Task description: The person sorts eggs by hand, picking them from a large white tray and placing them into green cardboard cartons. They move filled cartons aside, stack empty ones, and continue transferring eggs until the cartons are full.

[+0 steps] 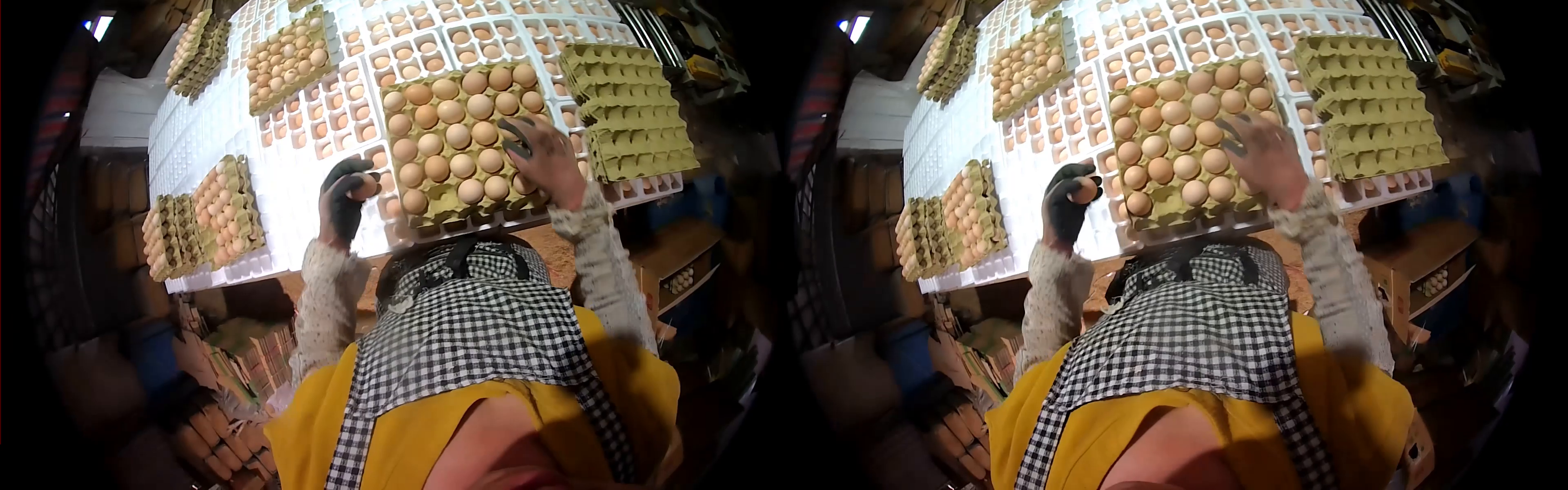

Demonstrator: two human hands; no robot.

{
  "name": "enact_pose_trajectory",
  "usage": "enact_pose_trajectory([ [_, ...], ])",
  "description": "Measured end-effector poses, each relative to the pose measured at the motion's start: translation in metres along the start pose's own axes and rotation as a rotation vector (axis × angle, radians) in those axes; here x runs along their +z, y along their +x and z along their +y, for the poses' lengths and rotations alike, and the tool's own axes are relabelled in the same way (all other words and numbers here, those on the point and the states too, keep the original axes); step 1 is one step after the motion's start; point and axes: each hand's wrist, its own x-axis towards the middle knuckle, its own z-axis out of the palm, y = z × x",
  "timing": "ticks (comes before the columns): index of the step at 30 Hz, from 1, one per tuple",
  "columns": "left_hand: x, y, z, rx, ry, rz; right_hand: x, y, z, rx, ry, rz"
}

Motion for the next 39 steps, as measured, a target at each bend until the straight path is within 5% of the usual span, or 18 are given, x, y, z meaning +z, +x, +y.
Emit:
enact_pose_trajectory([
  [4,0.032,0.035,0.011,0.222,1.471,-0.088,0.021,0.054,0.005,-0.086,-0.125,-0.529],
  [5,0.042,0.046,0.013,0.04,1.737,-0.187,0.03,0.057,0.006,-0.108,-0.16,-0.566],
  [7,0.045,0.061,0.012,0.072,1.838,-0.226,0.04,0.063,0.012,-0.132,-0.205,-0.684],
  [11,0.046,0.07,0.017,0.149,1.954,-0.324,0.001,0.066,0.004,-0.016,0.098,-0.549],
  [14,0.009,0.074,0.01,0.089,1.358,-0.286,-0.021,0.038,0.033,0.541,0.69,-0.374],
  [17,-0.018,0.064,0.007,-0.17,0.204,-0.139,-0.058,0.041,0.055,0.816,1.546,-0.073],
  [20,-0.012,0.065,0.024,-0.11,-0.058,-0.263,-0.051,0.08,0.078,0.816,0.991,-0.248],
  [22,0.0,0.073,0.036,-0.076,0.316,-0.211,-0.039,0.113,0.074,0.774,0.339,-0.466],
  [23,0.002,0.084,0.033,-0.003,0.59,-0.241,-0.022,0.116,0.088,0.511,-0.048,-0.562],
  [26,0.035,0.092,0.033,0.313,1.834,-0.238,0.007,0.116,0.103,0.347,-0.157,-0.67],
  [28,0.057,0.096,0.024,0.233,2.073,-0.263,0.004,0.124,0.097,0.348,-0.196,-0.721],
  [30,0.046,0.121,0.0,0.126,2.184,-0.313,0.006,0.101,0.104,0.363,-0.003,-0.328],
  [33,0.054,0.09,0.022,0.218,1.972,-0.135,-0.015,0.106,0.085,0.924,1.049,-0.206],
  [34,0.046,0.083,0.023,0.223,1.815,-0.083,-0.019,0.109,0.077,0.929,1.124,-0.109],
  [36,0.021,0.066,0.01,0.388,1.3,0.034,-0.004,0.112,0.097,0.707,0.932,-0.159],
  [37,0.019,0.048,0.006,0.202,0.687,-0.055,0.002,0.117,0.108,0.742,0.604,-0.315],
  [38,0.012,0.022,0.019,-0.101,0.375,-0.128,0.016,0.116,0.121,0.407,0.102,-0.363],
  [39,0.01,-0.003,0.019,-0.153,0.236,-0.047,0.016,0.122,0.11,0.354,0.022,-0.462],
])
